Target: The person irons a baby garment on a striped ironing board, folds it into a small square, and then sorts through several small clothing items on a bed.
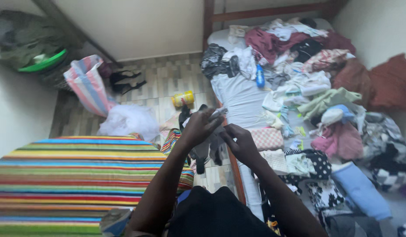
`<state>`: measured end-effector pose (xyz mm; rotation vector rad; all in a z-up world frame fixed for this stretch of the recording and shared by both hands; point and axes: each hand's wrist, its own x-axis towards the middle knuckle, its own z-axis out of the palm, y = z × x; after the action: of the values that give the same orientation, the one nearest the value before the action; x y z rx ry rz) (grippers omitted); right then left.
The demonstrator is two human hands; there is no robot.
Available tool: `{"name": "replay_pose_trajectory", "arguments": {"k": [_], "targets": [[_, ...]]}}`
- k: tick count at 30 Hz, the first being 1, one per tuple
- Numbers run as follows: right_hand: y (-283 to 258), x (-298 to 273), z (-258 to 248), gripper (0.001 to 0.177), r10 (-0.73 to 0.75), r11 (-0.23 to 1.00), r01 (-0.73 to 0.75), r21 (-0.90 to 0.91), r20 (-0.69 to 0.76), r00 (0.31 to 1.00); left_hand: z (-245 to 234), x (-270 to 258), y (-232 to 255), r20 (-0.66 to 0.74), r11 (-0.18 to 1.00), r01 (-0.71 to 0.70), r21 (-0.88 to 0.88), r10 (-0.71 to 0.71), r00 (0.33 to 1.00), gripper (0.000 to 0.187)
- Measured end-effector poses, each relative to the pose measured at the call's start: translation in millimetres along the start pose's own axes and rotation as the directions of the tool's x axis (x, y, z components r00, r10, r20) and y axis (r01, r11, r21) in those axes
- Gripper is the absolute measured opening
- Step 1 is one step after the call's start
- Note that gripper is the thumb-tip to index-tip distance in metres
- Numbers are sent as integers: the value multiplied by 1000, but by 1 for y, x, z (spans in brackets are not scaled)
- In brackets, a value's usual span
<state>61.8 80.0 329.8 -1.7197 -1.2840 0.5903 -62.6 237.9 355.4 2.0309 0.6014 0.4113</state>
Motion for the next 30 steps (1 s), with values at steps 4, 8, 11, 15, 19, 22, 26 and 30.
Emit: {"name": "replay_pose_trajectory", "arguments": {"k": [4, 8, 11, 15, 19, 22, 26, 30], "targets": [[18, -5, -1, 24, 19, 963, -33, 268, 54, 998, -6, -20, 10, -100, 996, -81, 28, 83, 992, 47], [26, -11, -10, 23, 102, 710, -142, 690, 98, 990, 15, -59, 27, -504, 946, 89, 311, 84, 860, 67], [20, -15, -14, 21, 126, 659, -171, 733, 117, 985, 43, -77, 23, -365, 871, 491, 35, -446, 817, 60], [12, -31, -12, 19, 87, 636, -202, 745, 191, 978, 112, -95, -25, -496, 947, 279, 156, -170, 852, 63], [27, -41, -18, 21, 108, 579, -268, 770, 253, 961, 143, -106, -87, -285, 861, 209, -464, -368, 885, 34], [44, -46, -38, 24, 113, 644, -250, 723, 233, 966, 136, -109, -109, 11, 400, 263, -878, -531, 847, 25], [52, -47, -69, 16, 274, 723, -243, 647, 54, 960, 116, -108, -104, -134, 452, 79, -888, -420, 897, 17], [43, -70, -83, 19, -299, 953, 271, -132, -287, 910, 114, -97, -49, -224, 646, 111, -755, -414, 882, 25]]}}
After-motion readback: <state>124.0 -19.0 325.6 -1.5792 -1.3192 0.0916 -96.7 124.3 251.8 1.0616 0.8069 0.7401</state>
